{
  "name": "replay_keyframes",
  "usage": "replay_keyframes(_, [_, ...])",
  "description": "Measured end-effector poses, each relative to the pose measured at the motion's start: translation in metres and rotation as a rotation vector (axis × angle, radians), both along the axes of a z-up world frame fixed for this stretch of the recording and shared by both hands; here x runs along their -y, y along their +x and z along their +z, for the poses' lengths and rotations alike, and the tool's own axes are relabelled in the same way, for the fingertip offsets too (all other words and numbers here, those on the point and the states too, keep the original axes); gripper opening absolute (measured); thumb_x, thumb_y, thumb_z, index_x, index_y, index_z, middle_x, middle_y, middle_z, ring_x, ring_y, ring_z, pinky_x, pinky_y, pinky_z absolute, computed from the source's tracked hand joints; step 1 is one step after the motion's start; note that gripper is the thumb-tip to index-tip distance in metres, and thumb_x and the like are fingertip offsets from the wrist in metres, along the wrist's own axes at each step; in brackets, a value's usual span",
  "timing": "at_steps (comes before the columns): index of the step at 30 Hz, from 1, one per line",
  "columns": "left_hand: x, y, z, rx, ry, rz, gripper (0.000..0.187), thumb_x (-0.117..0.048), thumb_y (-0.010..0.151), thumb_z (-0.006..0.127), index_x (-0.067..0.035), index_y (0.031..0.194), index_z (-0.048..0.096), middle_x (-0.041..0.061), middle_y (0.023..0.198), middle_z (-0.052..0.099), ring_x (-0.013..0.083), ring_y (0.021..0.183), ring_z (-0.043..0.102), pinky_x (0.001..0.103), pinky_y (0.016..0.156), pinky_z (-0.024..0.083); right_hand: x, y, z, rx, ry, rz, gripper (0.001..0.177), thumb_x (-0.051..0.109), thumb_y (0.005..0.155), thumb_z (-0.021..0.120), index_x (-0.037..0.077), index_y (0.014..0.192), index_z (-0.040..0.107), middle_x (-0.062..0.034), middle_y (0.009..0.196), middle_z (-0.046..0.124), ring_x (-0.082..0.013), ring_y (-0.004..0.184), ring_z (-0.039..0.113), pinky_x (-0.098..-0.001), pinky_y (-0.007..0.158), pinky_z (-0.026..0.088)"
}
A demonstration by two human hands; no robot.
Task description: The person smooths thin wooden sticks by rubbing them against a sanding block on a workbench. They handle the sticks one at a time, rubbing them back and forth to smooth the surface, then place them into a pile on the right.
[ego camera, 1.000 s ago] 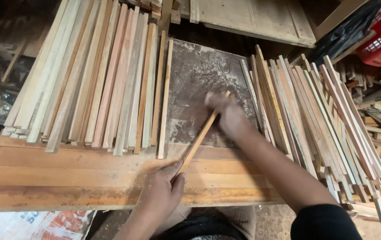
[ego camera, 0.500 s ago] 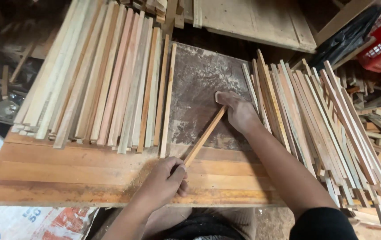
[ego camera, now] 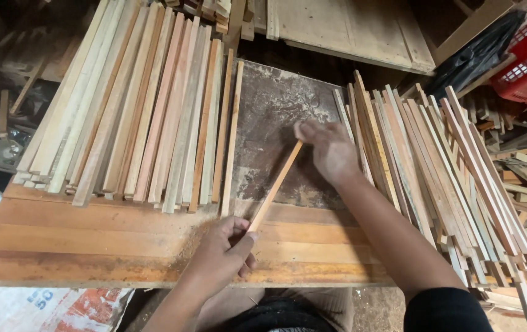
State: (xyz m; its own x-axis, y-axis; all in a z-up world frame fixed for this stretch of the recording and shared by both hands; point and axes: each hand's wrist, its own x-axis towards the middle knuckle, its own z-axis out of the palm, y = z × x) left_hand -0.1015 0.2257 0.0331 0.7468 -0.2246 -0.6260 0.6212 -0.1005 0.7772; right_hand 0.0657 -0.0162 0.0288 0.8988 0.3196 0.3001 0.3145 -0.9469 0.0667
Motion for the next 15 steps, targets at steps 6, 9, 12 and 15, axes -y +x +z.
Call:
replay_keyframes(6, [0.003, 0.0, 0.003, -0.043, 0.114, -0.109, 0.014, -0.02, 0.107, 0.056, -0.013, 0.117, 0.062, 0.001, 0.089, 0.062, 0.011, 0.072, 0.069, 0.02, 0.059, 0.051, -0.091, -0.097, 0.069, -0.863, 1.307, -0.579, 0.033, 0.02, 0.092, 0.062, -0.002, 0.111, 0.046, -0.0133, 0.151, 0.056, -0.0185, 0.141, 0.054, -0.0189, 0.11, 0.053])
replay_keyframes(9, [0.011, -0.005, -0.033, 0.126, 0.143, -0.043, 0.017, -0.025, 0.1, 0.058, -0.015, 0.111, 0.067, 0.001, 0.088, 0.066, 0.0127, 0.077, 0.059, 0.029, 0.074, 0.048, -0.067, -0.111, 0.014, -1.136, 2.179, -0.232, 0.008, -0.004, 0.088, 0.06, -0.001, 0.092, 0.054, -0.0346, 0.136, 0.055, -0.0341, 0.086, 0.07, -0.03, 0.036, 0.06])
replay_keyframes(12, [0.014, -0.004, -0.049, 0.164, 0.108, -0.022, 0.013, -0.024, 0.103, 0.057, -0.013, 0.103, 0.063, 0.001, 0.077, 0.055, 0.0129, 0.066, 0.05, 0.03, 0.065, 0.041, -0.071, -0.076, 0.055, -0.954, 1.617, -0.54, 0.031, -0.011, 0.071, 0.038, 0.002, 0.097, 0.048, -0.0198, 0.148, 0.059, -0.0356, 0.134, 0.064, -0.0399, 0.1, 0.057])
replay_keyframes(15, [0.016, -0.006, -0.043, 0.258, 0.135, -0.023, 0.012, -0.022, 0.1, 0.058, -0.011, 0.102, 0.064, 0.003, 0.08, 0.063, 0.0135, 0.07, 0.058, 0.03, 0.067, 0.046, -0.021, -0.007, 0.004, -0.281, 0.275, 0.053, 0.031, 0.011, 0.108, 0.038, 0.006, 0.109, 0.069, -0.0178, 0.128, 0.065, -0.0036, 0.019, 0.032, -0.0219, 0.015, 0.024])
